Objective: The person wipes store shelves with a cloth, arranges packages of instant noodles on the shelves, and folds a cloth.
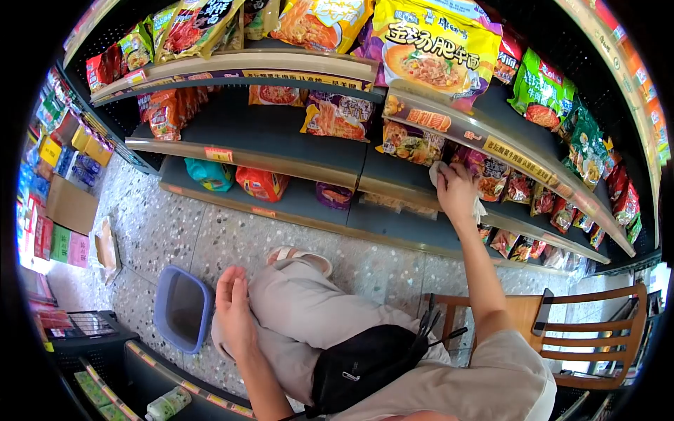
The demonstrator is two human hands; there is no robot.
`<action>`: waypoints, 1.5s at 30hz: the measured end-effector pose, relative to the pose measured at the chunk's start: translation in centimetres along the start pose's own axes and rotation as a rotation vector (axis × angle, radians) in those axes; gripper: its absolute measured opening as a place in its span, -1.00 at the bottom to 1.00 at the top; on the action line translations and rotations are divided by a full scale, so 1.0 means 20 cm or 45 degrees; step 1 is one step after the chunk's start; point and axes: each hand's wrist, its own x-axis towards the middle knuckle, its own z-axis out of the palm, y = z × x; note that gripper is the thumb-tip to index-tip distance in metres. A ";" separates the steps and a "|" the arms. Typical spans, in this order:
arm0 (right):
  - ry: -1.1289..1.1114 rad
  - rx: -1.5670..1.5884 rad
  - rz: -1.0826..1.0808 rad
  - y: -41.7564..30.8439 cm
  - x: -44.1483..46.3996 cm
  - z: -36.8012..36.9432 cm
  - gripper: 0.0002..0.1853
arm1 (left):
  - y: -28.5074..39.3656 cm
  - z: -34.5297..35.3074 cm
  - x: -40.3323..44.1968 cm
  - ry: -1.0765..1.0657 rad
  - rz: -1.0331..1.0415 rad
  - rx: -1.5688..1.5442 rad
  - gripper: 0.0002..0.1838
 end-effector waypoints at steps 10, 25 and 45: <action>-0.125 0.525 0.233 0.05 0.18 0.09 -0.62 | 0.01 0.41 0.24 -0.371 0.168 0.292 -0.72; -0.151 0.647 0.189 0.15 0.22 0.24 -0.68 | -0.36 1.45 0.61 -0.934 0.362 0.542 -0.54; -0.354 1.015 0.439 0.17 0.27 0.36 -0.56 | -0.45 1.60 0.68 -0.936 0.427 0.596 -0.50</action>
